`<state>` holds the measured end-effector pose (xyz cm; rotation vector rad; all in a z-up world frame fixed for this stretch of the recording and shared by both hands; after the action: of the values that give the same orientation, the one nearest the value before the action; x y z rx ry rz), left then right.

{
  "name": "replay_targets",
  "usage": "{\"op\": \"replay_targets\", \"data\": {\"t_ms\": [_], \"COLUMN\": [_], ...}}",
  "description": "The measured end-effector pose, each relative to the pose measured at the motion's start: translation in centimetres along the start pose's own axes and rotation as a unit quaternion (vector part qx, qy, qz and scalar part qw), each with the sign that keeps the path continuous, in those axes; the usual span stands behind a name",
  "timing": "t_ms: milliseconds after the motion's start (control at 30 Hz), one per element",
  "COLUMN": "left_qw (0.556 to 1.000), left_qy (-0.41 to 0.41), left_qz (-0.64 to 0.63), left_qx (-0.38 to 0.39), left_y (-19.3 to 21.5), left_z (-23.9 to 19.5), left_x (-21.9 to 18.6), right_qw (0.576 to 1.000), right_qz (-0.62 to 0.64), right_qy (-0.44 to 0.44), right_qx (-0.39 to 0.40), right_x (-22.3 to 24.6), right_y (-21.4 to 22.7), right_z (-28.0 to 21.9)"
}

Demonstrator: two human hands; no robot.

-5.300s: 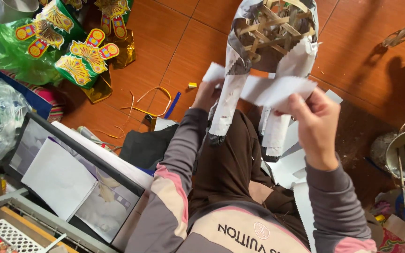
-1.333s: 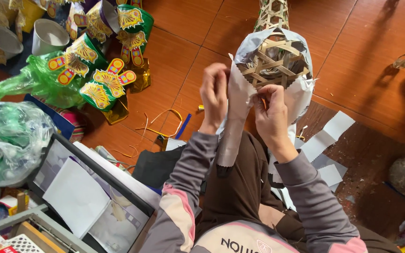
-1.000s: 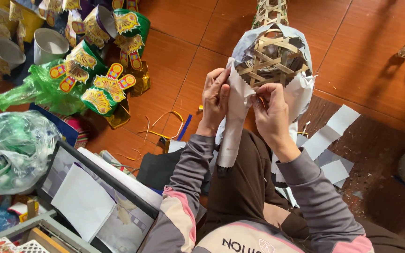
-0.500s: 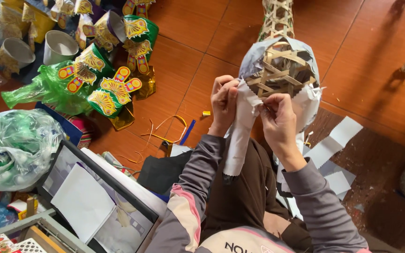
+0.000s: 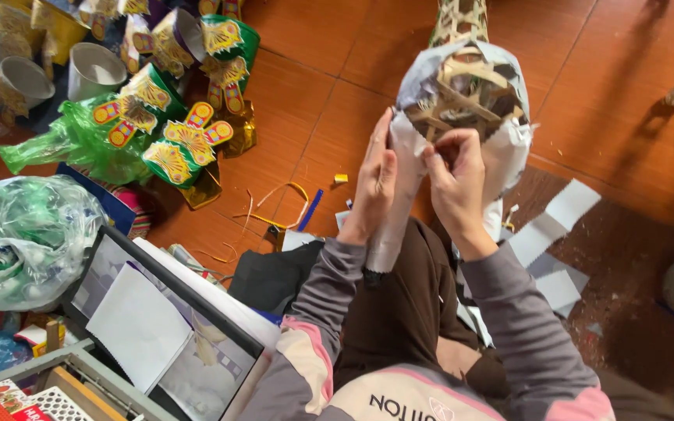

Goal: Cutting paper strips and pasting them onto a bamboo frame to create a decorative giraffe lantern

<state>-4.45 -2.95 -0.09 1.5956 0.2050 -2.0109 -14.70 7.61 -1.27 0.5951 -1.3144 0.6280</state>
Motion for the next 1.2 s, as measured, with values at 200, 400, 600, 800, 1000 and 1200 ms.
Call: {"op": "replay_targets", "data": {"t_ms": [200,400,600,800,1000,1200], "left_qw": [0.992,0.962,0.968,0.777,0.825,0.779], "left_qy": [0.019,0.125,0.017,0.329,0.197,0.049], "left_qz": [-0.125,-0.240,-0.243,-0.303,-0.010,0.512], "left_qx": [-0.016,-0.045,-0.059,0.442,0.529,0.360], "left_y": [-1.2,-1.2,2.5,-11.3,-27.9,-32.2], "left_z": [1.8,2.1,-6.3,-21.4,-21.4,-20.6], "left_x": [0.3,4.3,-0.1,1.7,5.4,19.9], "right_qw": [0.997,0.996,0.994,0.931,0.923,0.766], "right_qz": [-0.064,0.069,-0.077,-0.052,-0.067,-0.568], "right_qy": [-0.006,-0.011,-0.073,-0.322,-0.342,-0.225], "right_qx": [-0.051,0.060,-0.037,-0.163,-0.164,-0.200], "right_x": [2.6,4.0,2.3,-19.3,-19.8,-11.1], "right_y": [0.0,0.8,16.0,20.0,20.5,38.4], "right_z": [-0.1,-3.2,-14.0,-34.1,-35.7,-34.2]}}
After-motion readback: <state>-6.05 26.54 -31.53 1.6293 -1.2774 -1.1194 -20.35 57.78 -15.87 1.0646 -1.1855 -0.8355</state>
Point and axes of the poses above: each hand's wrist, its own z-axis towards the middle knuckle, its own y-axis out of the back of the hand, x = y × z, the point moved 7 cm from there along z, towards the middle knuckle, and after that the axes turned 11 degrees about x, right-handed, at the moved point
